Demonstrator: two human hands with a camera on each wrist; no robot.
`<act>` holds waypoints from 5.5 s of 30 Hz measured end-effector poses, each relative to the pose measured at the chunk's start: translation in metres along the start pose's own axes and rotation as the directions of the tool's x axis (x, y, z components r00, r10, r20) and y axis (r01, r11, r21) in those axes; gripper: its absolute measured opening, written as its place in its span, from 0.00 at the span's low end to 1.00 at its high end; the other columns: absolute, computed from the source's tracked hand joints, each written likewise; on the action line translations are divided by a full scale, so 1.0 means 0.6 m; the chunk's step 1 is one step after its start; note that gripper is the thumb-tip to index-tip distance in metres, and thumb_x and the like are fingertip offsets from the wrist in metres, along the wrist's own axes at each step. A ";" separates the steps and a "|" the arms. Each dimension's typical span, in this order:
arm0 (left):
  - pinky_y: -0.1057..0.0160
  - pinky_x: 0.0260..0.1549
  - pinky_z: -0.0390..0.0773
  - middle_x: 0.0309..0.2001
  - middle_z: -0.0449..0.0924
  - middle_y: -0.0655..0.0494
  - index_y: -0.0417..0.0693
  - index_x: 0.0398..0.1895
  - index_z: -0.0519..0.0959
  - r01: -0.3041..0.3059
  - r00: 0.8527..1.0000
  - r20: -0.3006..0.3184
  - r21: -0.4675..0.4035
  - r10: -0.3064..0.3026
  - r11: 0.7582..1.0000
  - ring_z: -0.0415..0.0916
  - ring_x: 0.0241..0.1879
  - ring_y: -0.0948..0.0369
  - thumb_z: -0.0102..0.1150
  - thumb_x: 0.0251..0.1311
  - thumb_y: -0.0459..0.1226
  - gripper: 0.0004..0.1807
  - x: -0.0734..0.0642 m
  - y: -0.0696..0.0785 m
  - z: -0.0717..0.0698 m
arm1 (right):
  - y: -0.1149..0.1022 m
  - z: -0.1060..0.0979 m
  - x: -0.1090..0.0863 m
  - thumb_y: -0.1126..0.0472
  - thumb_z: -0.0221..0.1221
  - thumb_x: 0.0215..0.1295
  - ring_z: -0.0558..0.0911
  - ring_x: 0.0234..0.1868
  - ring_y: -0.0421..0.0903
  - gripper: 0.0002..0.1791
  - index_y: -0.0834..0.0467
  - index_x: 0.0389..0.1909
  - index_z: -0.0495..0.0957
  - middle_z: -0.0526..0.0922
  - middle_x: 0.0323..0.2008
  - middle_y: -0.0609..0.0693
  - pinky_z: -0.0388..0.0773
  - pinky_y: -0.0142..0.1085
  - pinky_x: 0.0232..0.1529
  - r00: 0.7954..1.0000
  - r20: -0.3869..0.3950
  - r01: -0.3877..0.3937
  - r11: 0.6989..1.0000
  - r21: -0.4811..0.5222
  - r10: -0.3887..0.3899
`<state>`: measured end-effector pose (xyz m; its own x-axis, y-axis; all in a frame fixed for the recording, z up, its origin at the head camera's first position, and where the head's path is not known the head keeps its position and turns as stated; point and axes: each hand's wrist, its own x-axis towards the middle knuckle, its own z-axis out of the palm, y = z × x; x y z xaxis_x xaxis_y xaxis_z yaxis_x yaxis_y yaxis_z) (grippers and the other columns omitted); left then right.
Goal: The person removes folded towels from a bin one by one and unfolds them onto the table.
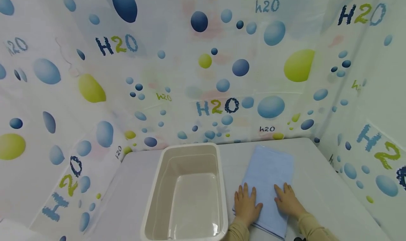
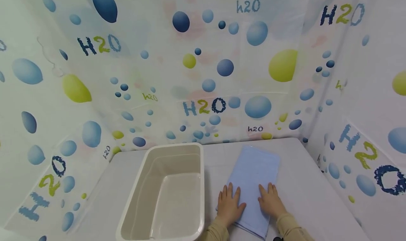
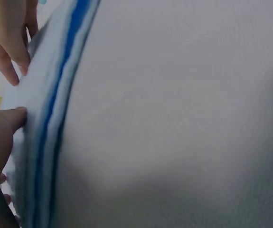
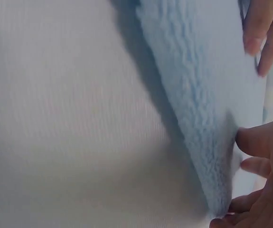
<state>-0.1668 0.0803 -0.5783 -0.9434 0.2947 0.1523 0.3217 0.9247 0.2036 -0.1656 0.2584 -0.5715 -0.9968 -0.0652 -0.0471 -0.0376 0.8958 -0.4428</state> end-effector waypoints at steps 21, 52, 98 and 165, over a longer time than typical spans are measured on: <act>0.53 0.62 0.66 0.68 0.63 0.47 0.59 0.65 0.66 0.030 0.998 0.061 0.044 -0.033 0.999 0.62 0.66 0.50 0.44 0.59 0.62 0.33 -0.039 -0.001 0.010 | 0.011 -0.005 0.029 0.55 0.55 0.63 0.50 0.64 0.79 0.31 0.71 0.61 0.64 0.50 0.61 0.85 0.55 0.67 0.60 0.991 0.037 0.126 0.992 -0.020 -0.125; 0.55 0.55 0.70 0.62 0.69 0.44 0.65 0.59 0.73 -0.049 0.972 -0.216 0.187 0.090 0.981 0.68 0.62 0.52 0.41 0.58 0.65 0.30 -0.100 -0.009 0.036 | -0.049 -0.003 0.109 0.72 0.58 0.47 0.73 0.47 0.65 0.23 0.70 0.49 0.74 0.74 0.44 0.67 0.72 0.56 0.51 0.979 0.014 0.204 0.967 -0.149 -0.204; 0.67 0.68 0.25 0.54 0.75 0.48 0.44 0.59 0.69 0.016 0.902 -0.432 0.091 0.025 0.996 0.73 0.55 0.55 0.44 0.59 0.63 0.37 -0.098 -0.027 0.050 | -0.153 0.046 0.168 0.75 0.53 0.51 0.78 0.34 0.50 0.18 0.58 0.42 0.80 0.78 0.35 0.58 0.77 0.46 0.39 0.985 -0.019 0.171 0.985 0.025 -0.170; 0.59 0.56 0.60 0.59 0.75 0.64 0.56 0.57 0.75 -0.044 0.918 -0.377 0.215 0.125 0.976 0.71 0.59 0.60 0.49 0.58 0.57 0.27 -0.086 -0.041 0.050 | -0.014 0.001 0.145 0.73 0.54 0.58 0.76 0.49 0.65 0.23 0.72 0.56 0.70 0.72 0.48 0.67 0.73 0.55 0.51 0.961 0.001 0.276 0.961 -0.023 -0.276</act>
<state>-0.1286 0.0498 -0.6201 -0.7949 0.2950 0.5302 0.3385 0.9408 -0.0160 -0.2522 0.2447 -0.5724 -0.9477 -0.3099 0.0761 -0.3125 0.8529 -0.4181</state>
